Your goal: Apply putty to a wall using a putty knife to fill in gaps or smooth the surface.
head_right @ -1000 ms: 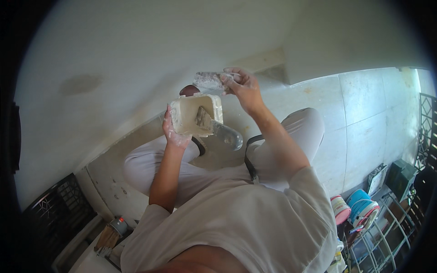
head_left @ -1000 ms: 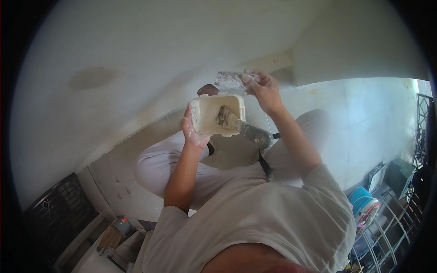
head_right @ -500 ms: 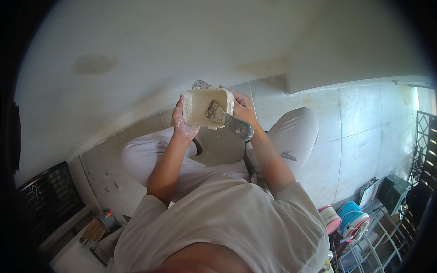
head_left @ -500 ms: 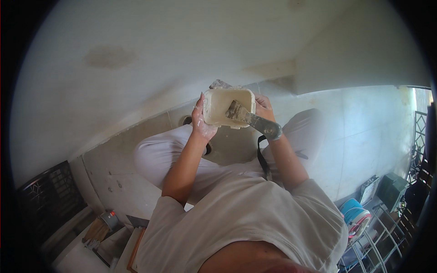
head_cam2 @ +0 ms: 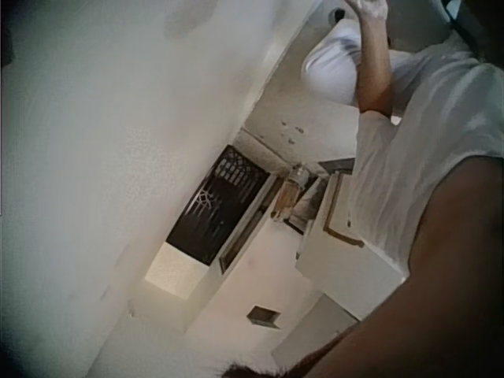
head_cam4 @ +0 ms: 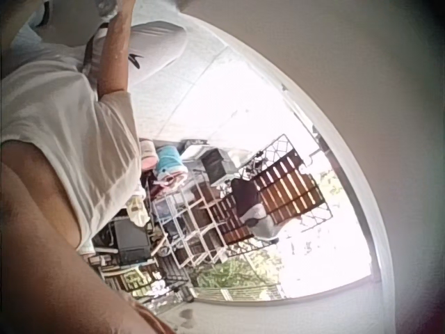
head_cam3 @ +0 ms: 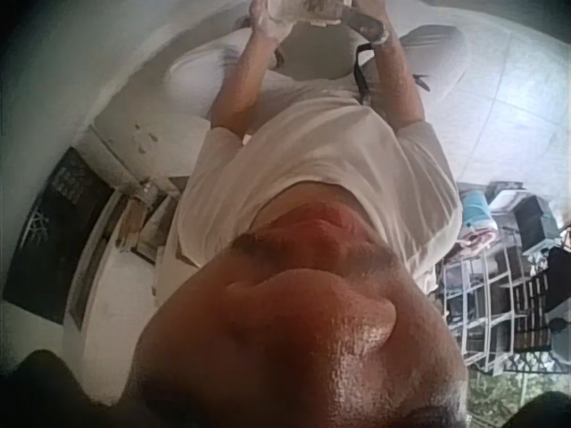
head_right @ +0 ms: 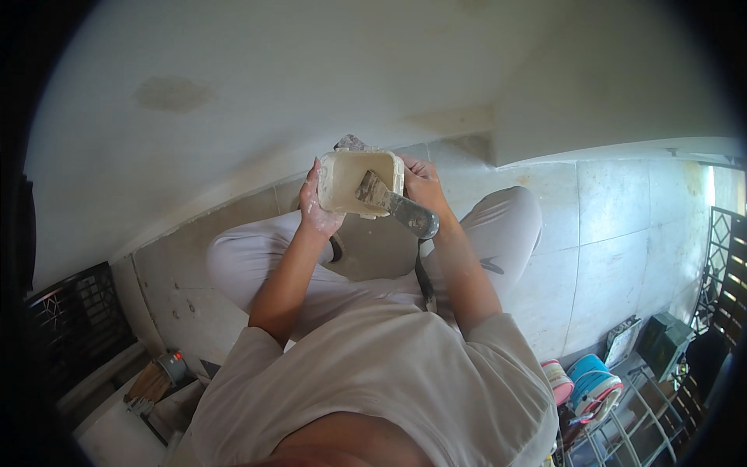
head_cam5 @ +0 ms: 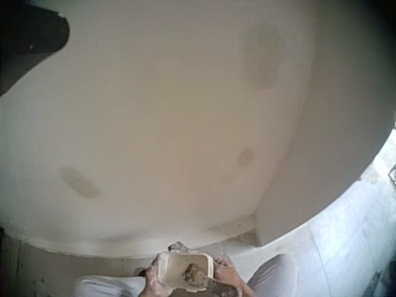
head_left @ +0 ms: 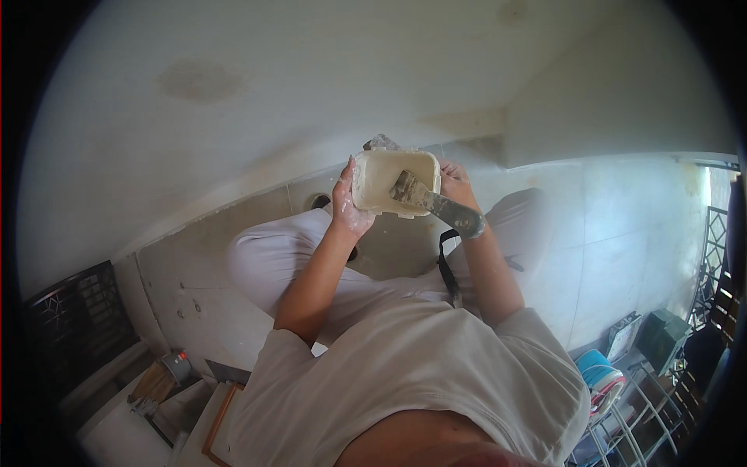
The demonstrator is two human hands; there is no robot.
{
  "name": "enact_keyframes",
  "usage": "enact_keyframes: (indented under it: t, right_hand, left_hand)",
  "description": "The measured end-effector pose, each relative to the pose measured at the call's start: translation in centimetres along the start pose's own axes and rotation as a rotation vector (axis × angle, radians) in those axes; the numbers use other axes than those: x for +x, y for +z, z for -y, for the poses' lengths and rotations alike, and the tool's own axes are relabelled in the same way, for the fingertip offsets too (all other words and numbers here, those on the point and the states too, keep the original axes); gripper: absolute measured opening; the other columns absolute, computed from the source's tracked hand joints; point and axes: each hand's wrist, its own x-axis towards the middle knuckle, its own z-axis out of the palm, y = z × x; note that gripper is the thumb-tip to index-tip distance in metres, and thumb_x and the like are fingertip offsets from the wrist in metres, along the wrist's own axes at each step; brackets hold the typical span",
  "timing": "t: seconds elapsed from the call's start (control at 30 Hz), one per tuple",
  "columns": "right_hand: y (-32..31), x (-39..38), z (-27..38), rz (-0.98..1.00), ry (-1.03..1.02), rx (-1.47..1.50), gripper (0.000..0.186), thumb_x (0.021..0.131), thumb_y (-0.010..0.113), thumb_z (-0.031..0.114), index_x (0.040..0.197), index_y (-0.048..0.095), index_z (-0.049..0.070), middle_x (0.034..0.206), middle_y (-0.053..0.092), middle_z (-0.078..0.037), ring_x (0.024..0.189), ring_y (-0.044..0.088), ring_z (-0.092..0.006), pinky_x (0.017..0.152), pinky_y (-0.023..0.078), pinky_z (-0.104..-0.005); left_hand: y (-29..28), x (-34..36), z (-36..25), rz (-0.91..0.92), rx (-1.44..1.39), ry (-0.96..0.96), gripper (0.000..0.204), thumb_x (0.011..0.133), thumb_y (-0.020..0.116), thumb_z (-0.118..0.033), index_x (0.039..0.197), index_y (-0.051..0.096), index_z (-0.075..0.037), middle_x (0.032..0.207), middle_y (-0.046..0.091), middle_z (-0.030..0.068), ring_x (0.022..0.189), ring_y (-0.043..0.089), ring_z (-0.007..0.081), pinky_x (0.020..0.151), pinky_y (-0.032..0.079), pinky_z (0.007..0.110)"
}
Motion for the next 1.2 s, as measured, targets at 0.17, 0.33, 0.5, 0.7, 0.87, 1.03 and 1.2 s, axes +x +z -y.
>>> enact_keyframes:
  t: [0.17,0.33,0.5,0.7,0.87,1.03,1.2]
  right_hand:
    - [-0.6,0.3,-1.4,0.044,-0.101,-0.142,0.023,0.091,0.063,0.008,0.110,0.067,-0.004,0.094,0.071,-0.011,0.078,0.068,-0.0115,0.066,0.057,-0.0241]
    - [-0.3,1.1,-2.0,-0.117,-0.434,-0.551,0.038,0.082,0.072,0.011,0.115,0.064,-0.007,0.098,0.071,-0.011,0.081,0.067,-0.0128,0.074,0.054,-0.0266]
    - [-1.6,1.1,-2.6,-0.082,-0.474,-0.918,0.040,0.074,0.075,0.020,0.107,0.067,-0.002,0.086,0.071,-0.018,0.073,0.070,-0.0267,0.069,0.054,-0.0339]
    - [-2.9,1.0,-4.2,-0.007,-0.498,-1.110,0.028,0.070,0.072,0.015,0.092,0.066,0.000,0.079,0.065,-0.022,0.071,0.063,-0.0426,0.064,0.052,-0.0404]
    - [-1.6,-1.6,-1.2,-0.076,-0.322,-0.685,0.065,0.074,0.061,0.000,0.137,0.043,0.000,0.078,0.068,-0.016,0.055,0.063,-0.0216,0.051,0.048,-0.0316]
    - [-1.2,-5.7,2.8,-0.087,-0.367,-0.376,0.062,0.086,0.060,0.004,0.143,0.037,0.002,0.075,0.063,-0.006,0.054,0.053,-0.0092,0.047,0.043,-0.0222]
    - [2.4,-7.1,4.2,-0.232,-0.310,-0.500,0.044,0.083,0.076,0.017,0.119,0.058,-0.001,0.075,0.063,-0.004,0.061,0.057,-0.0091,0.052,0.046,-0.0230]
  left_hand:
    - [-0.5,0.1,-0.1,0.038,0.011,-0.012,0.047,0.096,0.049,-0.044,0.125,0.056,-0.008,0.120,0.061,0.0095,0.113,0.058,0.0255,0.098,0.046,0.042]
    - [-0.7,0.1,0.1,0.038,-0.004,-0.018,0.046,0.097,0.049,-0.044,0.124,0.056,-0.009,0.120,0.062,0.0094,0.112,0.059,0.0252,0.097,0.047,0.042]
    - [-1.2,0.0,0.3,0.059,-0.026,0.017,0.044,0.096,0.049,-0.044,0.123,0.057,-0.010,0.119,0.062,0.0094,0.111,0.059,0.0250,0.096,0.048,0.043]
    - [0.2,-0.3,0.3,0.004,-0.024,0.037,0.047,0.096,0.051,-0.043,0.125,0.056,-0.006,0.119,0.062,0.0098,0.111,0.058,0.0247,0.097,0.046,0.040]
    - [0.5,-0.5,0.3,-0.061,0.000,0.105,0.049,0.094,0.053,-0.046,0.126,0.055,-0.008,0.121,0.061,0.0083,0.113,0.057,0.0238,0.097,0.046,0.041]
    - [1.4,-0.1,0.5,-0.048,0.002,0.173,0.050,0.095,0.052,-0.046,0.128,0.054,-0.008,0.124,0.059,0.0078,0.115,0.056,0.0234,0.098,0.044,0.041]
    - [1.7,0.1,0.9,0.004,0.038,0.191,0.051,0.095,0.050,-0.046,0.130,0.054,-0.009,0.124,0.059,0.0068,0.116,0.055,0.0227,0.099,0.044,0.040]
